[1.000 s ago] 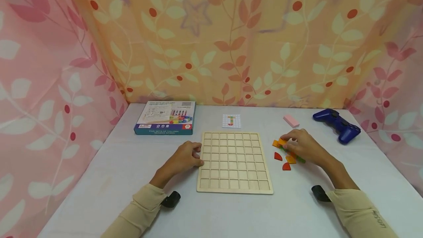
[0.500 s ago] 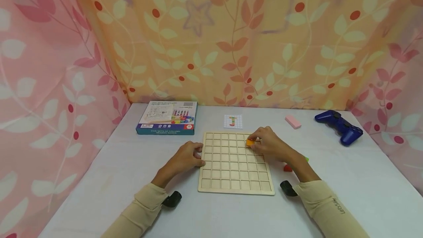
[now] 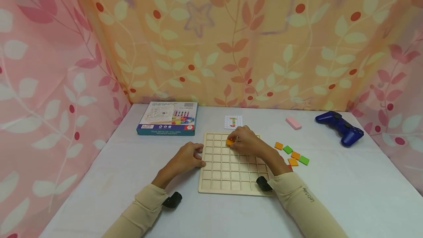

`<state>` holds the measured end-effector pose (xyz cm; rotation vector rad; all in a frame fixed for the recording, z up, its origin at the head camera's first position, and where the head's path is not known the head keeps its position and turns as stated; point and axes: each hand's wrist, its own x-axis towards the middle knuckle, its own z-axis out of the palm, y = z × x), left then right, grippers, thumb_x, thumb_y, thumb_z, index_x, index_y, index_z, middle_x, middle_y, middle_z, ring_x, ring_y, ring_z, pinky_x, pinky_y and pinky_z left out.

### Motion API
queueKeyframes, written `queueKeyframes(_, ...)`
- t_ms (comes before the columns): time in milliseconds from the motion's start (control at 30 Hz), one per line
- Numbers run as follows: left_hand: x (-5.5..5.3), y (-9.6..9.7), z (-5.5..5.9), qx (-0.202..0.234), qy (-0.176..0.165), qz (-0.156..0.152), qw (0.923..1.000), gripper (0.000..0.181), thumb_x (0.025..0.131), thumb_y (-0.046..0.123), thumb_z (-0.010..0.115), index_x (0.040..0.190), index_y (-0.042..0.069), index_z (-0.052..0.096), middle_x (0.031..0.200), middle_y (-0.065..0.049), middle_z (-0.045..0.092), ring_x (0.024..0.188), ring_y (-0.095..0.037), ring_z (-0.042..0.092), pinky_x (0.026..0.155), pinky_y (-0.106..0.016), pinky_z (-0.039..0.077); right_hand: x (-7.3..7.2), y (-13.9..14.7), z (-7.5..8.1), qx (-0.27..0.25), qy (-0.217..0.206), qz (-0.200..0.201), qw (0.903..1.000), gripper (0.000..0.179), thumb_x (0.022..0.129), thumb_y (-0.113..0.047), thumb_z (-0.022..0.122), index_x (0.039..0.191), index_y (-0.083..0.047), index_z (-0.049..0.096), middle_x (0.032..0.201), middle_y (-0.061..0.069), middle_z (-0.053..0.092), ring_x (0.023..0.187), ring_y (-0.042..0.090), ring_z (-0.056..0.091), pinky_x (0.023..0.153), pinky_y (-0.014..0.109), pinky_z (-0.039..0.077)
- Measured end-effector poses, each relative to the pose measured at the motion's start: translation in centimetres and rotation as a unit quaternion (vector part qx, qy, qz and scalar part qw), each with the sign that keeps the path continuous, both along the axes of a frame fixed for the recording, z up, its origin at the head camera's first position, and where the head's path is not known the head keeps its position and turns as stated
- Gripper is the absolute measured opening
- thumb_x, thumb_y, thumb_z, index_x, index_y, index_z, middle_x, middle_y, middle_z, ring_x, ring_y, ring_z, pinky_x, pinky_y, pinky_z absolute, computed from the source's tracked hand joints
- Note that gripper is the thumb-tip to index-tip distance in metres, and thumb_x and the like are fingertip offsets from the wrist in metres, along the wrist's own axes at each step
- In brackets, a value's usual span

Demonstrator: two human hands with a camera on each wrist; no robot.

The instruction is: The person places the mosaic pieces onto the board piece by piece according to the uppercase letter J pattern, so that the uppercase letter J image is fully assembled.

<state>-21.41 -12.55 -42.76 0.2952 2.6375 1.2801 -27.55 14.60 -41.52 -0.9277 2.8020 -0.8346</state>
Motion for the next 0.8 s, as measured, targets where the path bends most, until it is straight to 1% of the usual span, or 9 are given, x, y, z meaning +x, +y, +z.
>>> queueKeyframes(200,0.1,0.1,0.0,-0.001,-0.007,0.003,1.0000,0.067,0.082,0.001,0.088,0.143,-0.008,0.060,0.114,-0.010,0.062,0.093,-0.017,0.064,0.082,-0.032,0.058,-0.4,-1.2,-0.5,0.007,-0.006,-0.006,0.9999,0.024,0.096,-0.014,0.078,0.118,-0.007,0.079,0.112,0.006,0.070,0.110,0.029,0.051,0.094,0.050,0.041)
queueKeyframes(500,0.1,0.1,0.0,0.000,-0.006,0.002,1.0000,0.066,0.083,0.001,0.088,0.142,-0.008,0.061,0.114,-0.010,0.061,0.093,-0.017,0.064,0.083,-0.032,0.059,-0.3,-1.6,-0.6,0.004,-0.004,-0.013,0.9999,0.025,0.095,-0.012,0.079,0.119,-0.006,0.080,0.120,0.009,0.069,0.115,0.034,0.050,0.096,0.055,0.040)
queueKeyframes(600,0.0,0.1,0.1,0.000,-0.007,0.002,1.0000,0.066,0.083,0.002,0.088,0.142,-0.008,0.061,0.114,-0.010,0.062,0.093,-0.017,0.065,0.083,-0.032,0.059,-0.3,-1.6,-0.6,-0.001,-0.007,-0.015,0.9999,0.024,0.094,-0.011,0.079,0.118,-0.006,0.080,0.120,0.008,0.071,0.116,0.033,0.052,0.097,0.053,0.041)
queueKeyframes(733,0.0,0.1,0.1,0.000,-0.006,0.003,1.0000,0.066,0.083,0.002,0.088,0.142,-0.008,0.061,0.114,-0.010,0.062,0.093,-0.017,0.065,0.083,-0.032,0.059,-0.2,-1.5,-0.5,-0.013,-0.027,-0.019,0.9994,0.026,0.095,-0.010,0.078,0.121,-0.005,0.080,0.118,0.006,0.072,0.116,0.031,0.053,0.096,0.047,0.043)
queueKeyframes(800,0.0,0.1,0.1,0.000,-0.006,0.002,1.0000,0.066,0.082,0.002,0.088,0.142,-0.008,0.061,0.113,-0.010,0.062,0.093,-0.017,0.065,0.083,-0.032,0.059,-0.1,-1.3,-0.4,-0.017,-0.028,-0.014,0.9994,0.027,0.095,-0.009,0.078,0.121,-0.004,0.079,0.117,0.006,0.072,0.116,0.031,0.054,0.097,0.047,0.044)
